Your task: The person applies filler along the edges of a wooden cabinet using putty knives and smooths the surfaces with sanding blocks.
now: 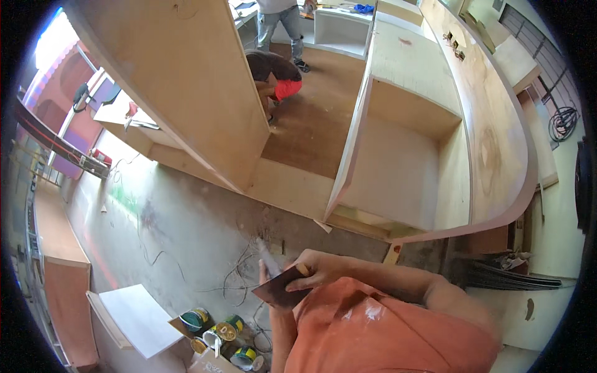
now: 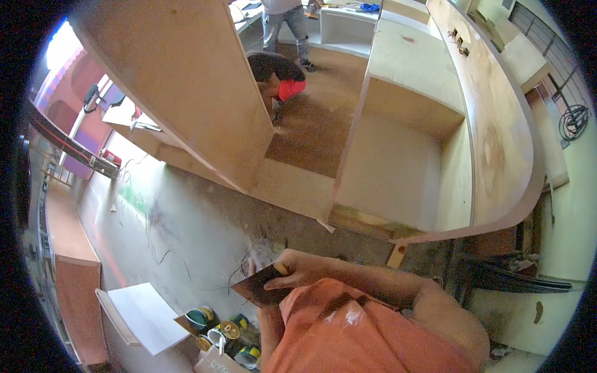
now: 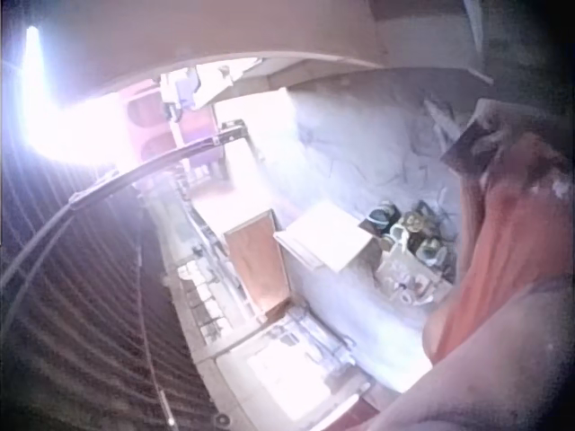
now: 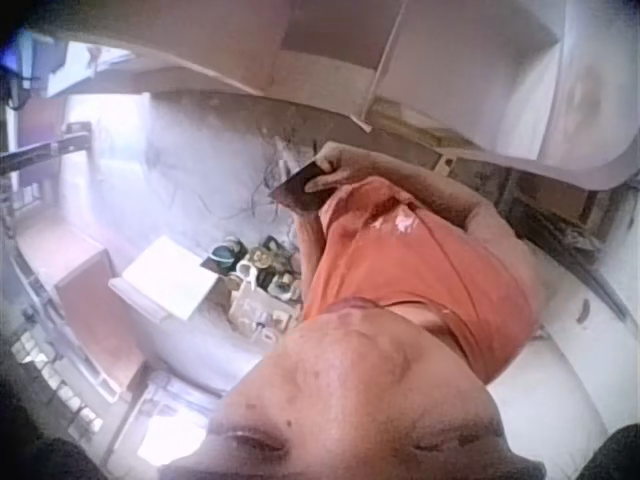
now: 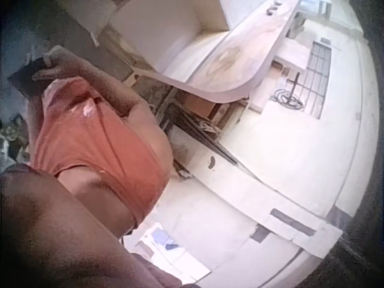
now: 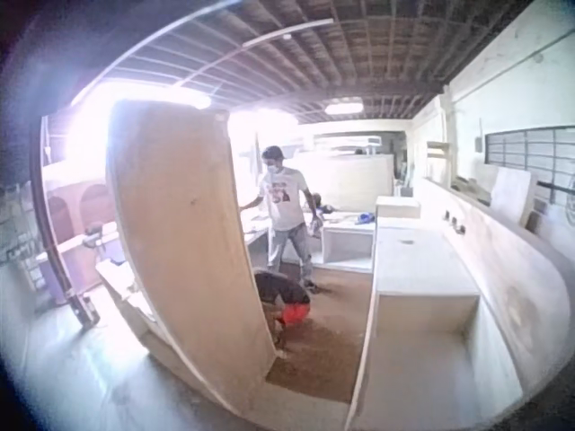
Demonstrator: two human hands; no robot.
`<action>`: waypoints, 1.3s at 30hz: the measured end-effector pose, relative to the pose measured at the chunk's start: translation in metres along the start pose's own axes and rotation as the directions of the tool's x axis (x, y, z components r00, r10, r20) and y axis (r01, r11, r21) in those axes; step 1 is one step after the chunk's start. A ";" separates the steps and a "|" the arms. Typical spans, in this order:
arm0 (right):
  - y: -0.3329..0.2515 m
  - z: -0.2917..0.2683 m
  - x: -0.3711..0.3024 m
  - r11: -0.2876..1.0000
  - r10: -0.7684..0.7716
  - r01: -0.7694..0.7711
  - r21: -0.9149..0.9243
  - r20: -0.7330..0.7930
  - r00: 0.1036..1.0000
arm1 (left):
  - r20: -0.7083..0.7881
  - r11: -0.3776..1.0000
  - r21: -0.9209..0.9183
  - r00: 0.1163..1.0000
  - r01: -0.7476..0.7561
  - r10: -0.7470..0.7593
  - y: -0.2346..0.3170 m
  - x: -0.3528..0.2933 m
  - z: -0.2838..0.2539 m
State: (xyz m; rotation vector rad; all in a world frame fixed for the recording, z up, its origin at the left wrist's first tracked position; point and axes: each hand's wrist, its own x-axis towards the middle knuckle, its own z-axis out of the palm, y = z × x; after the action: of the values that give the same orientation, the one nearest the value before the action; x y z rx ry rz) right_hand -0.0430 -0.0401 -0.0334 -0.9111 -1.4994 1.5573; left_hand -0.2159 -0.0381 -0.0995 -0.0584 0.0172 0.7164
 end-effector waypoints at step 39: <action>0.177 -0.091 0.087 0.843 0.530 -0.502 0.194 -0.455 0.716 | -0.609 0.685 0.702 0.334 -0.194 0.719 0.183 -0.053 -0.196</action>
State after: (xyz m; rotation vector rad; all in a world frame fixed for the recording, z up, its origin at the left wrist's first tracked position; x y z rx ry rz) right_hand -0.0098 0.0775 -0.2130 -1.6603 -0.8558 1.5562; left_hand -0.3756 0.0534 -0.3018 0.1252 1.3135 1.2198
